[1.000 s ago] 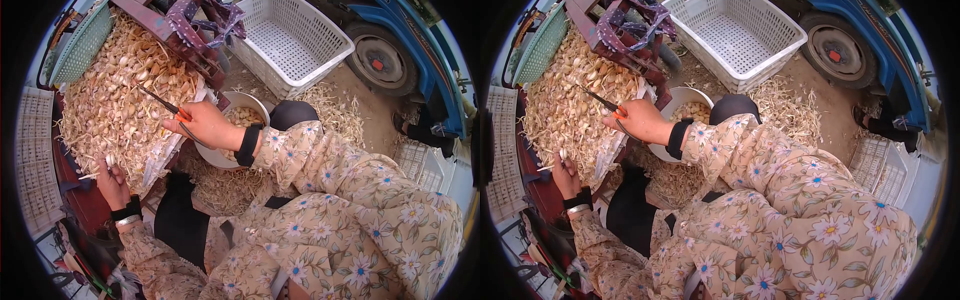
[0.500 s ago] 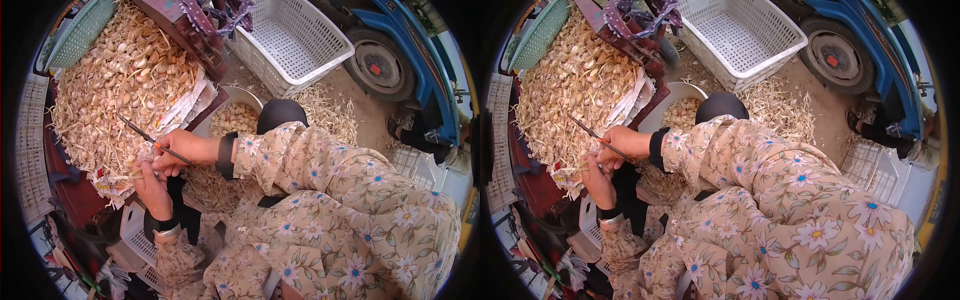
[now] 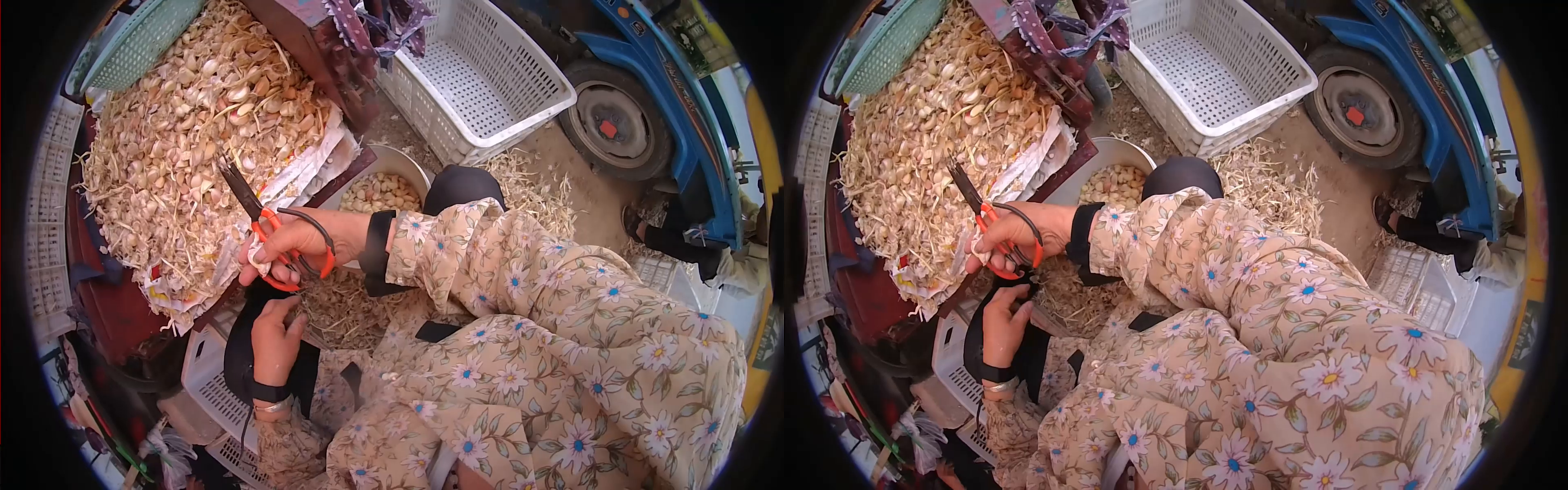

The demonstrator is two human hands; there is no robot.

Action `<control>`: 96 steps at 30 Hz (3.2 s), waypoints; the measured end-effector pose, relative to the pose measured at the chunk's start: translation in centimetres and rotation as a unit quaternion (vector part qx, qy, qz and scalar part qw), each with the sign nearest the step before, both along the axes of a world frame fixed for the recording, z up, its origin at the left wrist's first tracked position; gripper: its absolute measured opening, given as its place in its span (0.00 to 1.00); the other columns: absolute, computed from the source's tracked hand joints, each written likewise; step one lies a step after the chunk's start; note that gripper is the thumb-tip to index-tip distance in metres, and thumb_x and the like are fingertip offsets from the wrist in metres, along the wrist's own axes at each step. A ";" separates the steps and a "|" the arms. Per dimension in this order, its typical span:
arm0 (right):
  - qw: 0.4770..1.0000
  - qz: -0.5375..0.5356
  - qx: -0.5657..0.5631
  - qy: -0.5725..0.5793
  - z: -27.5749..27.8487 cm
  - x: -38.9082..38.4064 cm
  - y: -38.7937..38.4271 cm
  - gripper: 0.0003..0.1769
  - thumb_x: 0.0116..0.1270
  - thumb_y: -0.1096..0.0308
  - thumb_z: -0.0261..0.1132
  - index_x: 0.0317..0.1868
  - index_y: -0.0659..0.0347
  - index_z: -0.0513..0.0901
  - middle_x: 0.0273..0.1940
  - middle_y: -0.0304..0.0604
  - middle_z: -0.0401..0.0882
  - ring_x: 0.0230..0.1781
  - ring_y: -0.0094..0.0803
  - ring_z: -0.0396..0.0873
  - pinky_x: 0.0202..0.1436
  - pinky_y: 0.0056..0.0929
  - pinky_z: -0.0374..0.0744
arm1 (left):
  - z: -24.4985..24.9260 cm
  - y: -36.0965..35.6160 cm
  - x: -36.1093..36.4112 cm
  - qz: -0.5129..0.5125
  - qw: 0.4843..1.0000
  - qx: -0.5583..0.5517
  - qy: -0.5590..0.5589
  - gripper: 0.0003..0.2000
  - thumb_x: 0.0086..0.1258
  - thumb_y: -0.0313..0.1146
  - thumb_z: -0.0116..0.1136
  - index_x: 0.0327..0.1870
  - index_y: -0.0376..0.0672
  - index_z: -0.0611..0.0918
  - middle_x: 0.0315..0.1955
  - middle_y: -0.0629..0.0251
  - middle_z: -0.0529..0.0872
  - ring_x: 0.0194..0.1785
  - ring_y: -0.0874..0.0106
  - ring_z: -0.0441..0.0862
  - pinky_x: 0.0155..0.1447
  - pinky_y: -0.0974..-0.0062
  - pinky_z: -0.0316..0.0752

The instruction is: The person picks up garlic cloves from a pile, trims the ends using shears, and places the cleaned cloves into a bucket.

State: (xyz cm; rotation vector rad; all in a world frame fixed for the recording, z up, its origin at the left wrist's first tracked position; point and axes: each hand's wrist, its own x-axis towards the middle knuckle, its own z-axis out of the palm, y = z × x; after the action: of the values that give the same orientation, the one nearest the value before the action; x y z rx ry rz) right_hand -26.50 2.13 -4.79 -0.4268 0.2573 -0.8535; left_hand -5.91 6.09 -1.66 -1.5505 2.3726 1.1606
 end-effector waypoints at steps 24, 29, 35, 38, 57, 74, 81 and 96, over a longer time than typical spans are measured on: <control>0.809 -0.112 -0.368 0.445 1.5 -1.3 0.9 0.23 0.51 0.60 0.69 0.44 0.64 0.76 0.35 0.42 0.77 0.37 0.33 0.76 0.40 0.31 0.74 | 0.1 -0.1 -2.4 0.401 0.652 0.222 0.603 0.12 0.67 0.25 0.51 0.51 0.41 0.70 0.45 0.65 0.77 0.42 0.77 0.76 0.40 0.85 0.73; 0.663 -0.152 -0.397 0.616 2.0 -2.0 2.3 0.29 0.46 0.47 0.71 0.38 0.62 0.76 0.36 0.47 0.76 0.38 0.48 0.76 0.38 0.39 0.73 | 0.8 -0.5 -2.1 0.412 0.658 0.058 0.628 0.12 0.67 0.24 0.50 0.51 0.40 0.70 0.43 0.63 0.77 0.42 0.75 0.76 0.42 0.85 0.73; 0.649 -0.111 -0.385 0.646 1.4 -1.1 3.0 0.28 0.51 0.45 0.67 0.38 0.63 0.76 0.35 0.50 0.77 0.38 0.47 0.77 0.40 0.40 0.75 | 1.1 0.0 -3.4 0.439 0.663 0.014 0.606 0.14 0.68 0.23 0.50 0.53 0.38 0.68 0.45 0.63 0.76 0.41 0.75 0.76 0.43 0.83 0.73; 0.657 -0.093 -0.379 0.646 0.9 -0.5 3.1 0.29 0.53 0.43 0.64 0.37 0.65 0.76 0.33 0.51 0.77 0.37 0.48 0.78 0.40 0.41 0.75 | 0.9 0.2 -3.7 0.455 0.670 -0.029 0.585 0.13 0.68 0.23 0.49 0.52 0.38 0.68 0.44 0.62 0.76 0.41 0.75 0.76 0.43 0.83 0.73; 0.660 -0.089 -0.407 0.625 0.0 1.0 3.9 0.32 0.56 0.37 0.58 0.26 0.64 0.76 0.21 0.53 0.76 0.26 0.53 0.77 0.31 0.44 0.74 | 2.1 1.1 -2.9 0.420 0.710 -0.027 0.565 0.07 0.68 0.26 0.50 0.45 0.39 0.69 0.34 0.62 0.76 0.32 0.78 0.73 0.33 0.86 0.69; 0.730 -0.088 -0.335 0.589 -1.2 1.2 2.3 0.34 0.57 0.37 0.59 0.25 0.68 0.76 0.22 0.56 0.75 0.26 0.53 0.75 0.30 0.41 0.71 | 1.9 6.0 15.8 0.583 0.701 -0.179 0.370 0.06 0.70 0.29 0.48 0.44 0.42 0.67 0.30 0.63 0.76 0.26 0.80 0.72 0.26 0.86 0.66; 0.723 -0.095 -0.332 0.598 -1.2 0.8 2.1 0.33 0.58 0.39 0.59 0.25 0.69 0.76 0.21 0.57 0.74 0.25 0.53 0.75 0.29 0.42 0.71 | -3.6 14.0 25.9 0.611 0.767 -0.087 -0.174 0.07 0.64 0.28 0.51 0.40 0.40 0.69 0.24 0.56 0.75 0.22 0.67 0.75 0.26 0.73 0.71; 0.727 -0.154 -0.313 0.591 -0.8 0.6 0.9 0.32 0.57 0.40 0.61 0.22 0.67 0.75 0.19 0.53 0.73 0.22 0.51 0.74 0.27 0.40 0.71 | 0.1 -15.2 3.7 0.106 0.934 -0.340 -0.029 0.10 0.56 0.27 0.60 0.40 0.37 0.82 0.32 0.56 0.81 0.33 0.63 0.78 0.38 0.71 0.73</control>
State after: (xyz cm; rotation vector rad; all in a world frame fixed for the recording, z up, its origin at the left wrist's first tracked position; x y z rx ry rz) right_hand -25.95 2.99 -5.57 -1.6077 1.2762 -0.8716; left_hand -2.20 -9.12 -1.52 -2.0188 2.7820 0.2783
